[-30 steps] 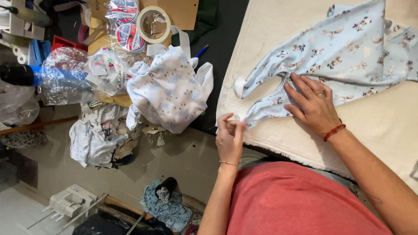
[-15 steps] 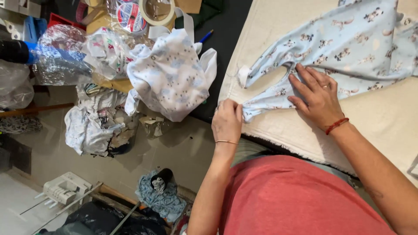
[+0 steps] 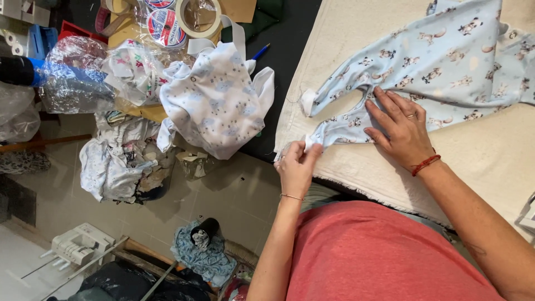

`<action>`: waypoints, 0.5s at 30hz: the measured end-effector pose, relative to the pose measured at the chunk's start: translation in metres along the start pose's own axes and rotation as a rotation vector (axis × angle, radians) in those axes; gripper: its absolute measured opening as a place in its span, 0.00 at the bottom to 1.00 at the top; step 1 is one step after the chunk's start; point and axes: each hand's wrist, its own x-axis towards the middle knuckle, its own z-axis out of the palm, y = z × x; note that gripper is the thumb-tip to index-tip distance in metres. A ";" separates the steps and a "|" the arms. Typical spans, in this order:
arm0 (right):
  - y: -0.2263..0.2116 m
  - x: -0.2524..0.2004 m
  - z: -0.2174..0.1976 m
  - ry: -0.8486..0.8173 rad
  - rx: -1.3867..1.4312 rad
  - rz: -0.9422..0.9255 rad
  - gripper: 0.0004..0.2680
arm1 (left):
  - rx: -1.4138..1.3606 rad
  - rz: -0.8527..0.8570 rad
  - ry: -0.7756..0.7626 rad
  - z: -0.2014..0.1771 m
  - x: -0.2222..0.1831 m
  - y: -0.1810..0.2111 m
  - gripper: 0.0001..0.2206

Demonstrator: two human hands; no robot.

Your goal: Ironing and folding a baby onesie on a work table

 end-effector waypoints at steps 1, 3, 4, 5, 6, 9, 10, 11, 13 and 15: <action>0.000 0.000 0.000 0.006 0.011 0.000 0.17 | 0.117 0.091 0.009 0.001 -0.001 -0.001 0.15; 0.003 -0.001 -0.002 0.012 0.020 0.001 0.17 | 0.234 0.183 0.017 0.002 -0.003 -0.002 0.16; 0.005 -0.002 -0.004 0.025 0.056 -0.011 0.17 | 0.189 0.260 0.019 0.000 -0.003 -0.002 0.14; 0.007 -0.001 -0.005 0.042 0.090 -0.025 0.16 | 0.145 0.340 0.023 -0.001 -0.003 -0.002 0.12; 0.012 -0.002 -0.008 0.046 0.089 -0.027 0.16 | 0.145 0.344 0.024 -0.007 -0.003 0.005 0.12; 0.020 -0.008 -0.019 -0.074 0.092 0.003 0.18 | -0.017 0.303 0.076 -0.020 -0.009 0.019 0.15; 0.019 -0.008 -0.022 -0.086 0.073 0.006 0.18 | -0.044 0.189 0.066 -0.022 -0.009 0.019 0.16; 0.019 -0.005 -0.026 -0.095 0.047 0.007 0.19 | -0.076 0.080 0.056 -0.022 -0.007 0.020 0.19; 0.019 -0.005 -0.027 -0.131 0.017 0.012 0.19 | 0.044 0.059 0.078 -0.018 -0.004 0.015 0.17; 0.017 -0.006 -0.040 -0.167 -0.018 0.022 0.19 | 0.163 0.040 0.096 -0.016 -0.004 0.009 0.16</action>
